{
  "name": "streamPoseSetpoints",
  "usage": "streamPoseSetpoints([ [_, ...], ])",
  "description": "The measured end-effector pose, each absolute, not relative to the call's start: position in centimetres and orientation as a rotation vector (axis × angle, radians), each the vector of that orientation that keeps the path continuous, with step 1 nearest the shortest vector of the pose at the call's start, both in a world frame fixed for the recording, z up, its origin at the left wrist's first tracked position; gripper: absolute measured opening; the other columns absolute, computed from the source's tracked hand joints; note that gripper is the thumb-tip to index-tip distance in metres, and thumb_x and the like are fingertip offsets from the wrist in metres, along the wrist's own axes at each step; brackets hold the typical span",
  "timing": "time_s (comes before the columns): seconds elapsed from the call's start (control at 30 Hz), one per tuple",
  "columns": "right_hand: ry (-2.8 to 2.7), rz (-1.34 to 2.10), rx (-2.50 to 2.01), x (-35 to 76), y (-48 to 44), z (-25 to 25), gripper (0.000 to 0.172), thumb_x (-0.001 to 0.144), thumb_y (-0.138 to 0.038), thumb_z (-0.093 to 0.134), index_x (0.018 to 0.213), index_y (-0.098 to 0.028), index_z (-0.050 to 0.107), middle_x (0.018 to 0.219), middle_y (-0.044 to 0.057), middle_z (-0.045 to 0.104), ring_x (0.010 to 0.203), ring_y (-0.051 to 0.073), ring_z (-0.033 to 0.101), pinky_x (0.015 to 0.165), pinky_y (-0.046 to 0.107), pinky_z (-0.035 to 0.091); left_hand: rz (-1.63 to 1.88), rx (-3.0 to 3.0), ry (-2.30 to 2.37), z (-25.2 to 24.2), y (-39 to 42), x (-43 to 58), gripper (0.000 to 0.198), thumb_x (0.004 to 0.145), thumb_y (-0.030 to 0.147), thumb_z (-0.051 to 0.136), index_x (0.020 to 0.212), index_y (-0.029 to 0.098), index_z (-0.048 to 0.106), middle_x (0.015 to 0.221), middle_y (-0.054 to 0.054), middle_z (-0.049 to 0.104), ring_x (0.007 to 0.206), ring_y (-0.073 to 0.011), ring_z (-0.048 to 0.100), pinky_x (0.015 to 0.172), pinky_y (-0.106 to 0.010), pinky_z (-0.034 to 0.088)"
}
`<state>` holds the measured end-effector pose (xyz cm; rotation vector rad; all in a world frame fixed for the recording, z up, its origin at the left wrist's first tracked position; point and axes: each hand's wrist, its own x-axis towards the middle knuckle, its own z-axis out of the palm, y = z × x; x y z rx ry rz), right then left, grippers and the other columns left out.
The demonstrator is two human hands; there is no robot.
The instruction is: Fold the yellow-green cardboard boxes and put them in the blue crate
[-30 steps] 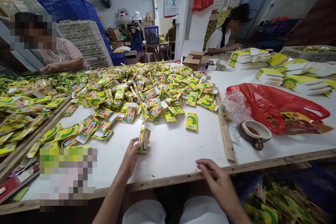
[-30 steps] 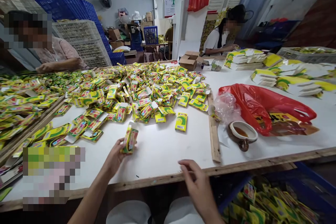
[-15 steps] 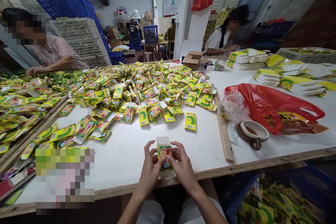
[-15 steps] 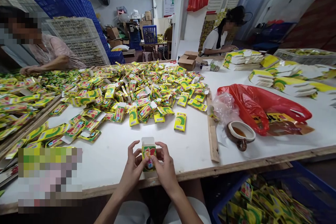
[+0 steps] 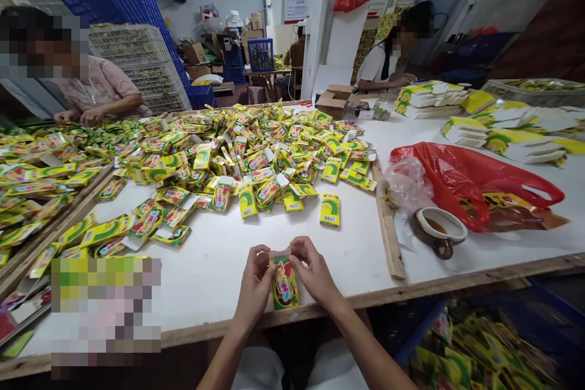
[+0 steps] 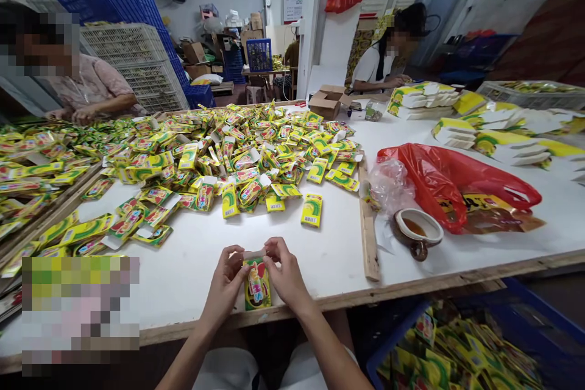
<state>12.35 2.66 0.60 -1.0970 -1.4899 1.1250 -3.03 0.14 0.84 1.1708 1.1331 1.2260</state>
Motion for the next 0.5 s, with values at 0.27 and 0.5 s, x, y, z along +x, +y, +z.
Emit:
streamPoseSetpoints([
  [0.27, -1.548, 1.010, -1.082, 12.2, 1.4, 1.8, 0.015, 0.087, -0.026, 0.053, 0.080, -0.019, 0.065, 0.085, 0.005, 0.065, 0.082, 0.018, 0.060, 0.075, 0.029, 0.048, 1.210, 1.246, 1.297, 1.7, -0.3, -2.3, 0.019, 0.083, 0.034, 0.057, 0.085, 0.016, 0.063, 0.091, -0.007, 0.068, 0.087, -0.0199, 0.062, 0.080, -0.030, 0.047],
  [0.5, -1.558, 0.977, -1.190, 11.5, 2.2, 2.2, 0.014, 0.086, -0.026, 0.054, 0.079, -0.018, 0.064, 0.075, 0.002, 0.062, 0.070, 0.016, 0.058, 0.067, 0.027, 0.045, 1.226, 1.263, 1.375, 1.7, 0.1, -2.1, 0.019, 0.082, 0.035, 0.058, 0.086, 0.017, 0.062, 0.079, -0.003, 0.065, 0.075, -0.0163, 0.058, 0.068, -0.025, 0.046],
])
